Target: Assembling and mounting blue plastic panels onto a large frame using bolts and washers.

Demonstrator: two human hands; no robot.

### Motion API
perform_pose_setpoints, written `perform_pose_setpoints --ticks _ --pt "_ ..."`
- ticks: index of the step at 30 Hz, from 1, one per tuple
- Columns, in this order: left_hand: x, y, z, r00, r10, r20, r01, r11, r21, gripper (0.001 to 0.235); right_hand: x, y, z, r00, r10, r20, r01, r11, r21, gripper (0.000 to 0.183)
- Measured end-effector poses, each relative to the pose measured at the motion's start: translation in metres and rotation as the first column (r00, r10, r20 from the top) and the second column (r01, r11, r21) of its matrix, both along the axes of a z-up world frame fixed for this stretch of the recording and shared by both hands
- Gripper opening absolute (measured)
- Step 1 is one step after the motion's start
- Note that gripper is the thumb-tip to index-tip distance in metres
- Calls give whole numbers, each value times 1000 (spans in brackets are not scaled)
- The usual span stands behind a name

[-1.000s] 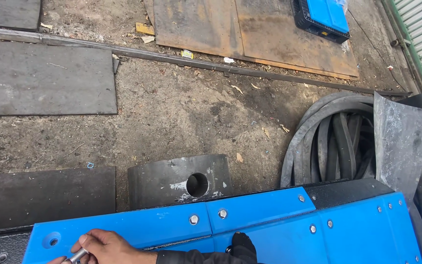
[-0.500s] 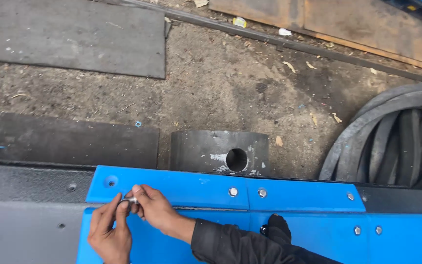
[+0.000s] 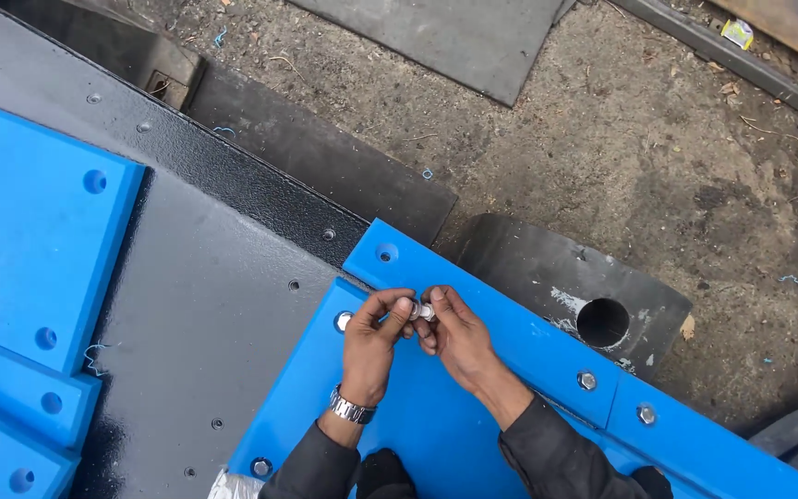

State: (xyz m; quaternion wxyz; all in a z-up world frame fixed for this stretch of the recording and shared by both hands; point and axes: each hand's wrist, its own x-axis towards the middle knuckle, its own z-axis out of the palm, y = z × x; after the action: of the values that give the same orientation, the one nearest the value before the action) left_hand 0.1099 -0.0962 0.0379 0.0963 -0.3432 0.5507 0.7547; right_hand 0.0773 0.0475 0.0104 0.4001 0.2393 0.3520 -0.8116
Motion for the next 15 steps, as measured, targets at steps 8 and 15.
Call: perform_pose_setpoints --ticks 8,15 --pt "-7 -3 24 897 -369 -245 97 703 -704 27 -2 0 1 999 -38 14 37 998 57 30" --pt "-17 -13 31 771 -608 -189 202 514 -834 29 4 -15 -8 988 -150 34 134 948 288 31"
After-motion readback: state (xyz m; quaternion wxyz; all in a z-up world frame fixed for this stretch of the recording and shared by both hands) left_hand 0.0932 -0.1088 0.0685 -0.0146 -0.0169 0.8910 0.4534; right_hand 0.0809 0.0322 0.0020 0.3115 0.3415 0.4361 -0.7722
